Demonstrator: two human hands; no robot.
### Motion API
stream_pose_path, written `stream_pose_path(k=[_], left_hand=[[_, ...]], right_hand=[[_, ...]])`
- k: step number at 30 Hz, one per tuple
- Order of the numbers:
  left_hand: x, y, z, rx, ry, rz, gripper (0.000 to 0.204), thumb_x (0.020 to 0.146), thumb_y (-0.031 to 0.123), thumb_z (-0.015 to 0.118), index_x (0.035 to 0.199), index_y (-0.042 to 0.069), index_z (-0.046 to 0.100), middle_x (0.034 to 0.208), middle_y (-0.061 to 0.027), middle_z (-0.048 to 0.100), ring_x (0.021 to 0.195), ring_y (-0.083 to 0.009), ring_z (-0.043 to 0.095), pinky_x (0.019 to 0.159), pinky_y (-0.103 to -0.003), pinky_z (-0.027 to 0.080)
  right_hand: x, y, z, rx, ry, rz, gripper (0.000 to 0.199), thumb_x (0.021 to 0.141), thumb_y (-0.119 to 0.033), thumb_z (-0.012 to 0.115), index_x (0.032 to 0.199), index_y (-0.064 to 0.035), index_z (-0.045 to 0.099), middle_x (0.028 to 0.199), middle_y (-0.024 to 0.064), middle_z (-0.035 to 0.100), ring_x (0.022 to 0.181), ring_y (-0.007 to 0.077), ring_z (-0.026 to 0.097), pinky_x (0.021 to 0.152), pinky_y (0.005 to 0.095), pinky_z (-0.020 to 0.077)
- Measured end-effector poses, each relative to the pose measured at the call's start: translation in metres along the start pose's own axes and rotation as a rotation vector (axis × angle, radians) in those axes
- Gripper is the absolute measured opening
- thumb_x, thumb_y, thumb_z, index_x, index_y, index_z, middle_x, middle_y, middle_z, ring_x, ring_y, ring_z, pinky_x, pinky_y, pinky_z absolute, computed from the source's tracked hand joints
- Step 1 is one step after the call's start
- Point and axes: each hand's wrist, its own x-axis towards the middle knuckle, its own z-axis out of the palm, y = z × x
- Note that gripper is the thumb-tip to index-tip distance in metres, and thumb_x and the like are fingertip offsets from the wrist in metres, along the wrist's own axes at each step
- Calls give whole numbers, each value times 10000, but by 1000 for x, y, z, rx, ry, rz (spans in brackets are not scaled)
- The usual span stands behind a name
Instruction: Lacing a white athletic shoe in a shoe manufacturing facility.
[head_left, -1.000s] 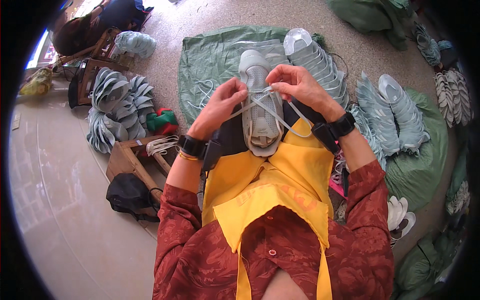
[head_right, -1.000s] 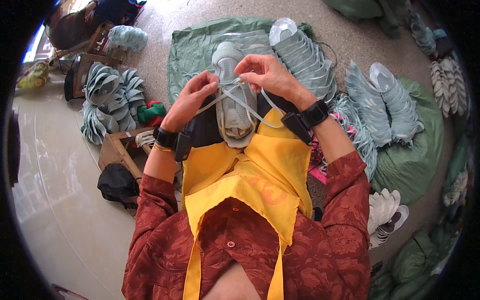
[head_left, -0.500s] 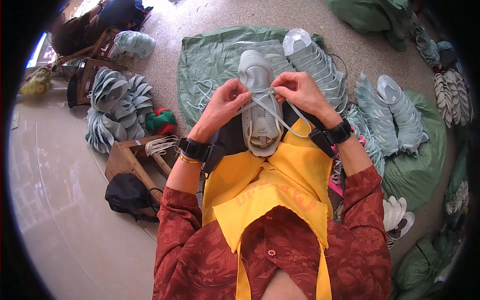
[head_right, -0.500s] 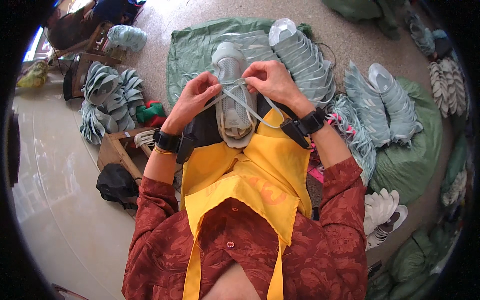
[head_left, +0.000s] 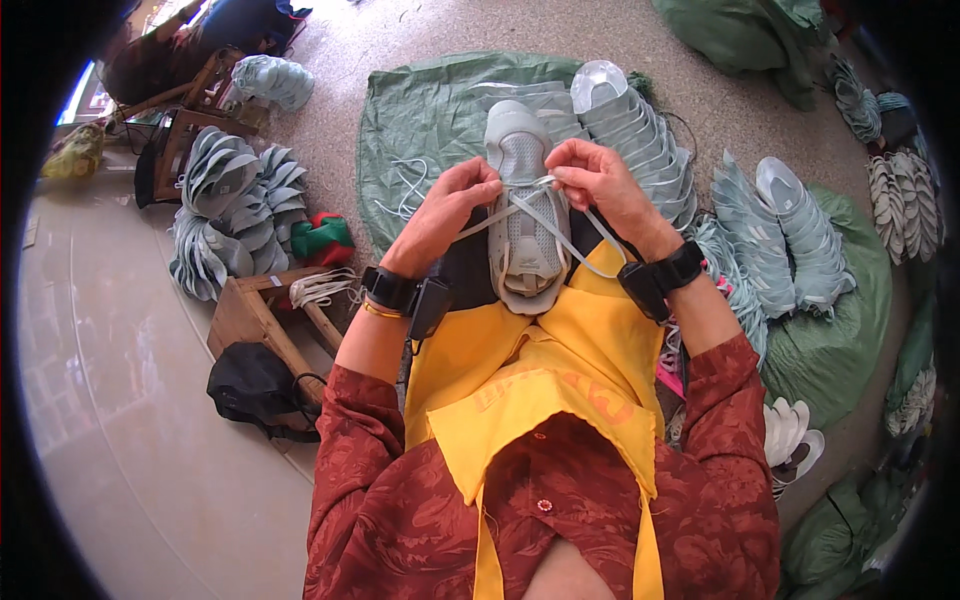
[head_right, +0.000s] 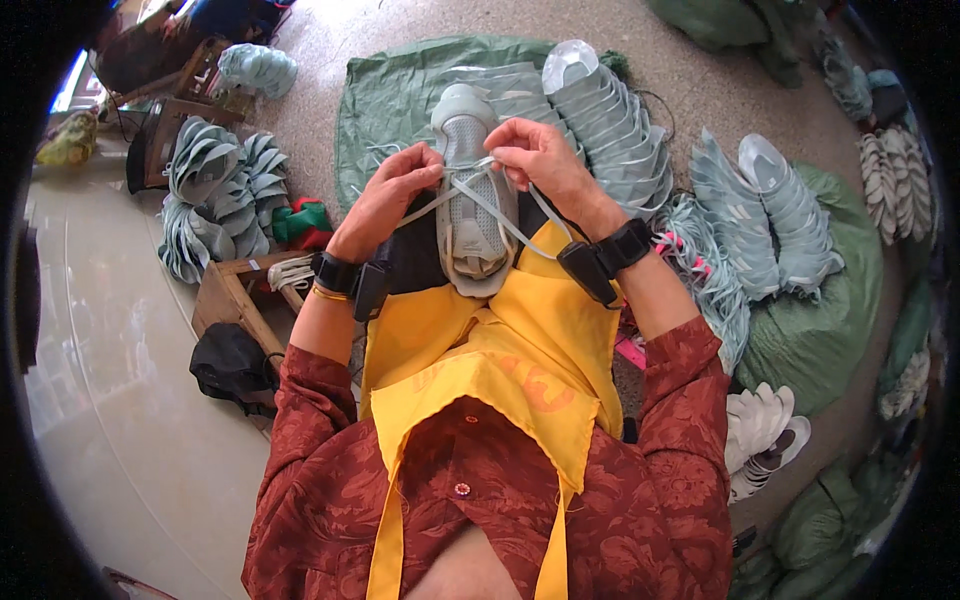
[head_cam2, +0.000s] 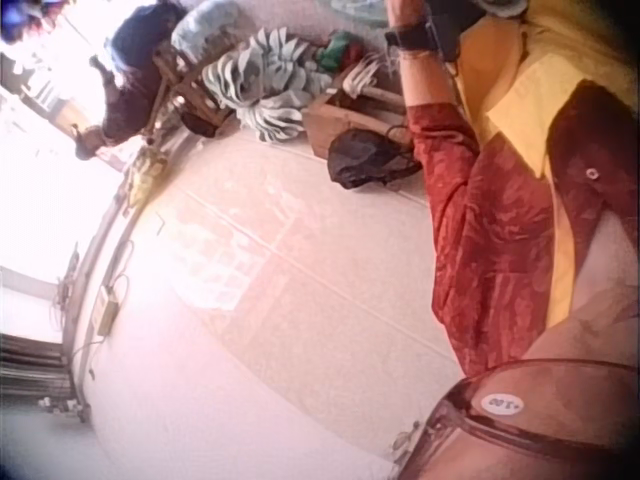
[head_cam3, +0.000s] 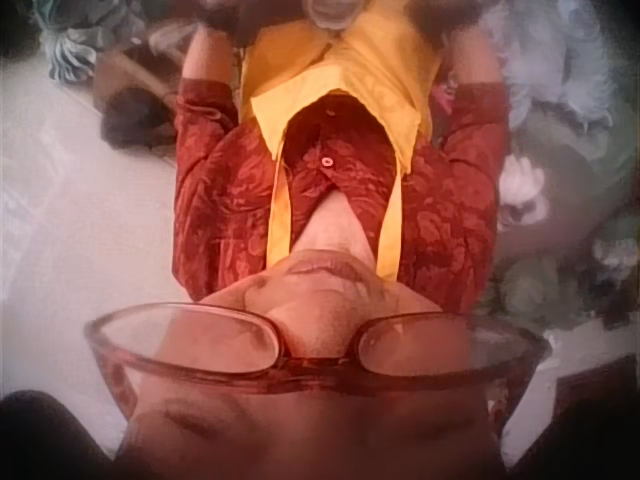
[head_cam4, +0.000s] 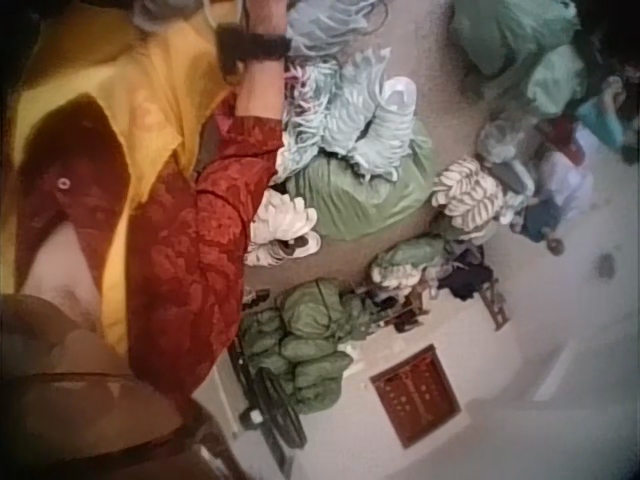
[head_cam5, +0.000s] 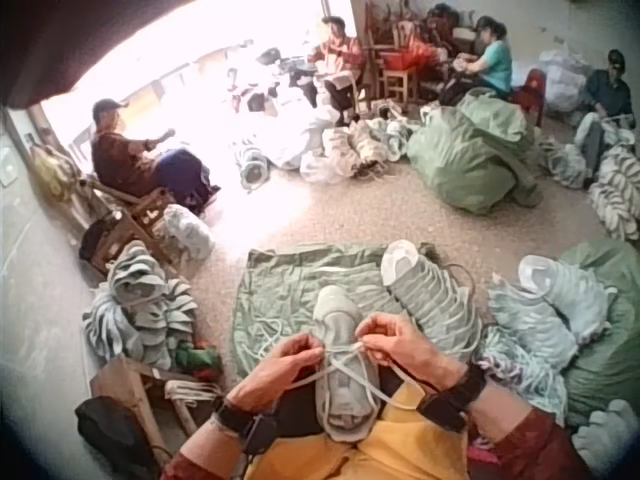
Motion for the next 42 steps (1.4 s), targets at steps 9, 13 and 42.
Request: stream_pose_path(k=[9,13,42], left_hand=[[5,-8,-3,-195,-53,14,121,995,167,601,924,103,528,893,69,478,839,-45,436,787,-203,359],[1,-7,2,-59,-10,52,128,947,119,660,942,90,535,890,66,500,841,-33,468,766,-193,385],[1,-32,30,166,332,287,72,944,18,552,1006,9,517,864,-31,530,799,-113,510,740,-273,453]], right_hand=[[5,7,2,-144,52,-37,102,1012,-130,603,1074,-58,640,856,-39,608,669,11,513,593,166,433],[3,8,-1,-130,50,-38,120,1019,-145,606,1087,-53,642,872,-31,631,709,21,558,644,175,483],[-76,-12,26,-716,303,-173,70,862,-28,694,910,23,691,728,85,691,625,120,622,589,277,482]])
